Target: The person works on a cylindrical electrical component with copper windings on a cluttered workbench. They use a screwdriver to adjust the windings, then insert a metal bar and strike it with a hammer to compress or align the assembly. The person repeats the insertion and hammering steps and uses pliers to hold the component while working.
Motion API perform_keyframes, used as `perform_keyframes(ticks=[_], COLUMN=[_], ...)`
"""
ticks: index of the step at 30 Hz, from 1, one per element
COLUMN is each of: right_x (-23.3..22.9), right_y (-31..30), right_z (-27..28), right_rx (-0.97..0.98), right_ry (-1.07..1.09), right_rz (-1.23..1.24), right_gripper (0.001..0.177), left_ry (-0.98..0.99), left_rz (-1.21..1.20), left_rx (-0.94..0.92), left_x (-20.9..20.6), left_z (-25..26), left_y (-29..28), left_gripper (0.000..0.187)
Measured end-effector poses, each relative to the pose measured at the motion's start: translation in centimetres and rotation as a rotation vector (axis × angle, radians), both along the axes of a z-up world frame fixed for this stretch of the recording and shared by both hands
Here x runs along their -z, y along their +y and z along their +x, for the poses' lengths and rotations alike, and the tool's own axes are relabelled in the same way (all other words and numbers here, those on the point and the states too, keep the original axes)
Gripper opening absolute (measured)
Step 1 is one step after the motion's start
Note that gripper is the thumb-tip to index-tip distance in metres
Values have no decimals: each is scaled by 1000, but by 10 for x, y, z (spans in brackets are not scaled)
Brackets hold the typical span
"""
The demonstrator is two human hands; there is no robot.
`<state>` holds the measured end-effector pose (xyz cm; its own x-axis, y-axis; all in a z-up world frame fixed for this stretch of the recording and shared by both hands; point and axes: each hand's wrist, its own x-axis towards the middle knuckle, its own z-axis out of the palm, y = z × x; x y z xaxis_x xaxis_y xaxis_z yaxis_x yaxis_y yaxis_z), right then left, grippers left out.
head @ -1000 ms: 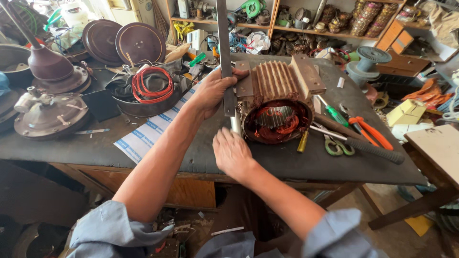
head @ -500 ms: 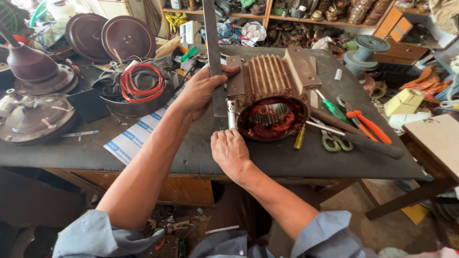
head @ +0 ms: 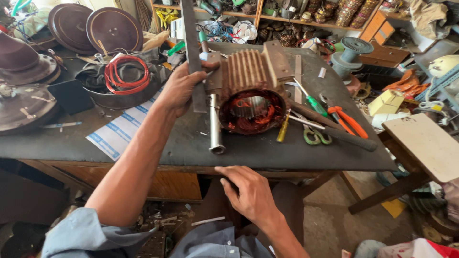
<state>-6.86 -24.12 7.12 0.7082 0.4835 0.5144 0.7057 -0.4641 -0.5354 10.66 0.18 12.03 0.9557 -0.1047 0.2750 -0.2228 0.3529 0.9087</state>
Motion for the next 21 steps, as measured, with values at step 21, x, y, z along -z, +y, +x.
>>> perform_keyframes(ticks=[21], right_x=[-64], right_y=[-63], right_z=[111], right_rx=[277], right_ry=[-619], right_rz=[79], right_gripper=[49], left_ry=[-19], left_rz=[-45], left_rx=[-115], left_x=[-4], left_z=[-19], left_y=[-21], left_gripper=[27])
